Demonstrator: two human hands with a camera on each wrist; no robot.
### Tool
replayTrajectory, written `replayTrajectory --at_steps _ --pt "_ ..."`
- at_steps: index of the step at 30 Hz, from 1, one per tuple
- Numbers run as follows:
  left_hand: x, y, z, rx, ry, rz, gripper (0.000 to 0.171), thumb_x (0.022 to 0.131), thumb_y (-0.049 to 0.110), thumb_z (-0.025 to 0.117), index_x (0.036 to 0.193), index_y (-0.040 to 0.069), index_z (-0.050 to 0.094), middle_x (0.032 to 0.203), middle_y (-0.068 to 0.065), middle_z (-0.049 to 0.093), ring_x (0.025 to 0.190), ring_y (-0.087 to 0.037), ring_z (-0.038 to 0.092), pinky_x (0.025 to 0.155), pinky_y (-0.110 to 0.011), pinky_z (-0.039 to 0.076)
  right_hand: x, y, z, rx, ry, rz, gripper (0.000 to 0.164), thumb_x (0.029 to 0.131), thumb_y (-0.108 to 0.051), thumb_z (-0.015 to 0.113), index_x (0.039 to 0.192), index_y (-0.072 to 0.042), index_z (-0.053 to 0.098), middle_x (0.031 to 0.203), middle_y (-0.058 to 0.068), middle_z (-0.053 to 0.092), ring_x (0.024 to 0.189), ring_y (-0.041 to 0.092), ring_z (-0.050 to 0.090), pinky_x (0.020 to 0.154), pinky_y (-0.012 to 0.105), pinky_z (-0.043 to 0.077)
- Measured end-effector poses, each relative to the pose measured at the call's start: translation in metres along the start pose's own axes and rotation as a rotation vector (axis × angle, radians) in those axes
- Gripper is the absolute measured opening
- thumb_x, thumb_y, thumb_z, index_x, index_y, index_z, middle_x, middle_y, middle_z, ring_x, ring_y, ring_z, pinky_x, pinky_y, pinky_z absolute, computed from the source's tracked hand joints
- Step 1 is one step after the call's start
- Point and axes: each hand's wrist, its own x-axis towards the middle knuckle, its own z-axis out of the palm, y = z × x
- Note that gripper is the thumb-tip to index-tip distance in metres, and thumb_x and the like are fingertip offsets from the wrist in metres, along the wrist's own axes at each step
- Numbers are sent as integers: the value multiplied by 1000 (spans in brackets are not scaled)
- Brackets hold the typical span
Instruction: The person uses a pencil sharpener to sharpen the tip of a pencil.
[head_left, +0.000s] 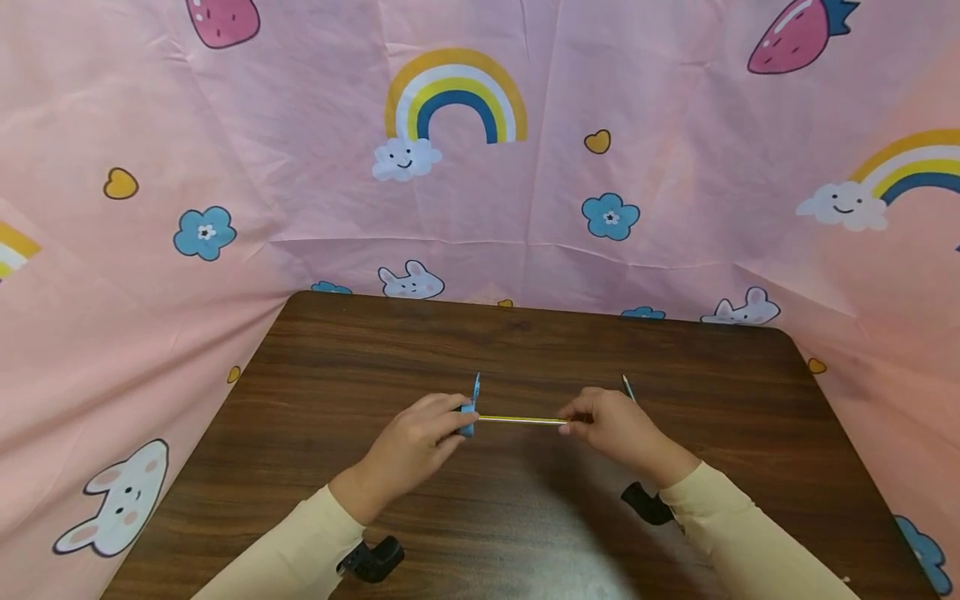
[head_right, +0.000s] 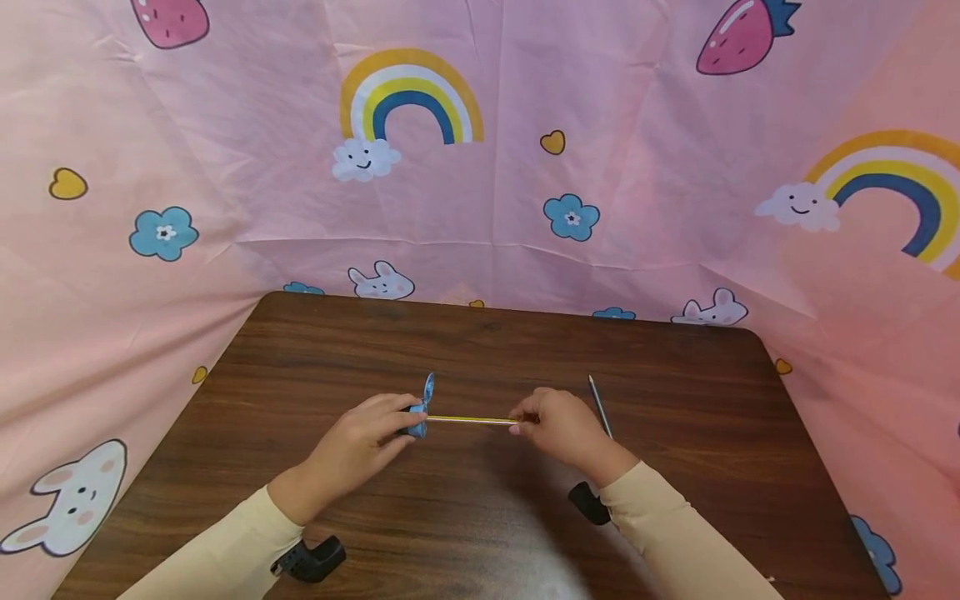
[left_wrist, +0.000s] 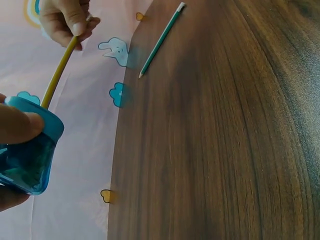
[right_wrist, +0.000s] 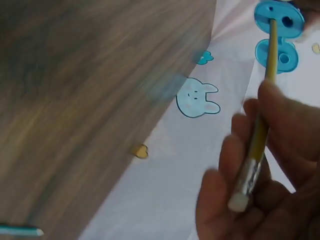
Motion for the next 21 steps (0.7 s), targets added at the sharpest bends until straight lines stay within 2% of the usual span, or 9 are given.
replayTrajectory --at_steps 3,6,10,11,15,18,21 --pt "1 0 0 -17 0 -24 34 69 -3 84 100 5 73 101 -6 68 98 -21 64 78 -29 57 -3 -3 3 -174 136 -86 18 84 -16 76 101 -12 75 84 -8 60 71 6 53 58 23 47" --pt "1 0 0 -33 12 -47 34 69 -2 85 100 4 73 103 -8 69 99 -23 64 79 -31 58 -6 0 8 -317 294 -214 30 76 -17 83 104 -14 74 91 -4 62 78 11 56 60 26 50" --pt "1 1 0 -47 31 -91 35 69 -1 85 102 3 73 106 -10 69 100 -24 65 79 -33 58 -6 10 14 -408 495 -394 41 69 -14 87 108 -13 73 100 5 63 85 21 59 68 39 53" --pt "1 1 0 -49 35 -105 36 69 -1 85 102 3 73 106 -10 69 100 -24 65 79 -34 58 -6 13 16 -411 534 -432 40 70 -13 86 108 -12 73 100 6 63 85 23 59 69 41 52" --pt "2 4 -2 -65 39 -166 36 70 0 84 104 5 73 106 -7 69 101 -23 64 80 -34 58 -5 20 21 -429 665 -559 20 92 -17 68 109 -9 72 100 10 63 84 28 60 68 44 51" --pt "4 6 -4 -86 33 -210 36 71 1 84 105 6 73 107 -6 69 101 -22 64 80 -33 58 -2 23 23 -457 748 -632 26 102 -21 50 105 -8 72 96 10 64 82 27 61 65 43 50" --pt "4 8 -4 -114 19 -250 37 70 0 84 106 6 74 108 -6 69 103 -22 64 81 -33 58 0 24 25 -478 805 -678 27 103 -18 49 98 -7 73 90 8 64 78 25 61 63 43 51"
